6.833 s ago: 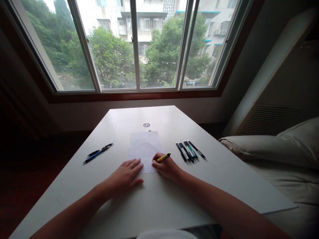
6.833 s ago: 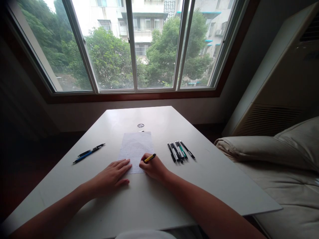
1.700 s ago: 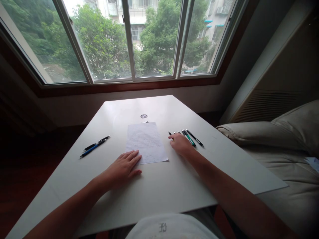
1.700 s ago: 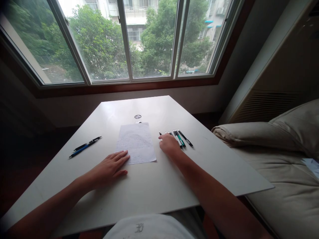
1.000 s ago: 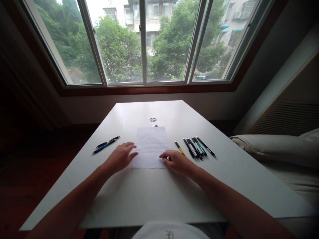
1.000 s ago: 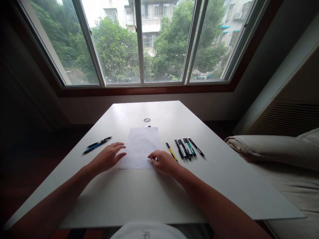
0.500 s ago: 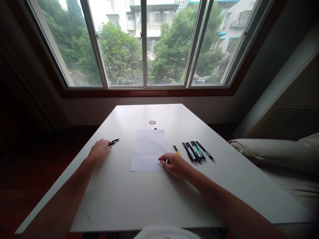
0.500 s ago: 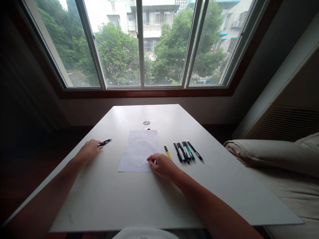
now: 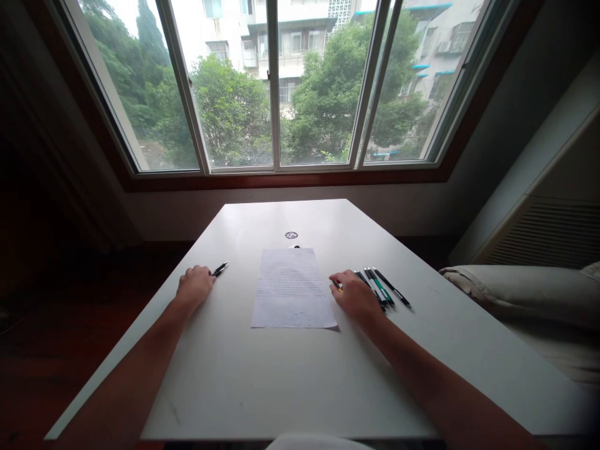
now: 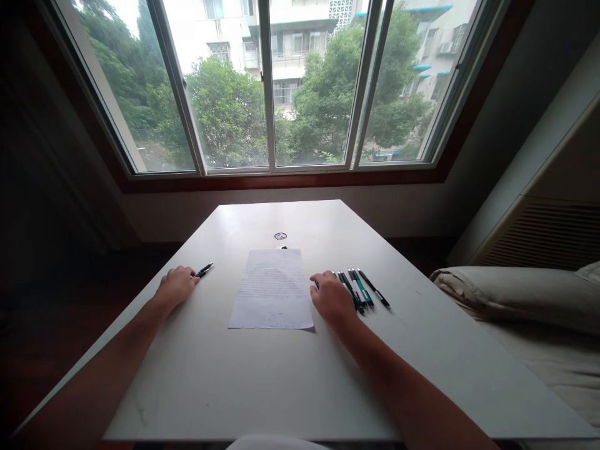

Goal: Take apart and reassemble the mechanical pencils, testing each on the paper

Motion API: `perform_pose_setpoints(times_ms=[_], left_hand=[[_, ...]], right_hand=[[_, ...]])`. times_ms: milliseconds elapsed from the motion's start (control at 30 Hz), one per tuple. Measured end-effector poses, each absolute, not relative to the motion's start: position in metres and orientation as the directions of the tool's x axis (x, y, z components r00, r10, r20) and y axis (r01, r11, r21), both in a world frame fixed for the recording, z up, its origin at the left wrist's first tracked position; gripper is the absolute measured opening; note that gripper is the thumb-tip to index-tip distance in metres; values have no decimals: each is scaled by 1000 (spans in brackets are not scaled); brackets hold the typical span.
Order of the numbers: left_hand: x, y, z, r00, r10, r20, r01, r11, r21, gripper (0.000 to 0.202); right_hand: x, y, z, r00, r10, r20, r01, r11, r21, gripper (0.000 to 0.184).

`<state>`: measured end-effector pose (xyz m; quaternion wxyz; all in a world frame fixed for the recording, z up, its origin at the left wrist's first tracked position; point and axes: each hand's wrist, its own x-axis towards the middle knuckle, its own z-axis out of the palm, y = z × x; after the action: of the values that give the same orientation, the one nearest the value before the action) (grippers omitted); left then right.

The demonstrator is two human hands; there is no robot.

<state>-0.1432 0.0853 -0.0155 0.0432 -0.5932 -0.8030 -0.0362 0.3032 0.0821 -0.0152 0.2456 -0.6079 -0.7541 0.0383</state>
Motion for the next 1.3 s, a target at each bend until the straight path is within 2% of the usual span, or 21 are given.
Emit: perform_pose_setpoints(times_ms=[167,400,600,833,933,1000,1067,1133,1233,1300], left_hand=[[-140,83,-14,-291,947,137,956,291,20,39],[-141,86,-13,-295,948,116,955,296,8,40],[-137,86,-14,-288,948,138,956,293,-14,35],[-115,75,-3,-229,943,240,972,234,10,32],[-99,67,6,-168,941,295,986,167,30,27],[-84,59,11,-109,931,347,994,98,49,23],[-66,47,17,28,871,490,986,-105,129,19],[-44,33,23,141,808,571,926,-312,212,20],[-12,7,31,204,768,608,792,-494,358,15],[6,-9,34,247,755,607,682,-581,445,14]], right_hand=[[312,89,-17,-89,977,196,939,148,-311,21],[311,93,-17,-33,991,132,954,71,-291,21],[319,100,-15,8,990,142,966,29,-257,22],[325,103,-10,37,978,206,981,4,-192,24],[316,95,-9,-32,956,292,972,97,-212,22],[304,84,-7,-127,922,367,931,239,-277,21],[290,68,-4,-250,888,386,835,399,-380,21],[274,50,1,-350,847,401,711,519,-475,22],[253,23,10,-457,777,433,548,630,-551,32],[244,11,14,-503,717,484,475,696,-538,43]])
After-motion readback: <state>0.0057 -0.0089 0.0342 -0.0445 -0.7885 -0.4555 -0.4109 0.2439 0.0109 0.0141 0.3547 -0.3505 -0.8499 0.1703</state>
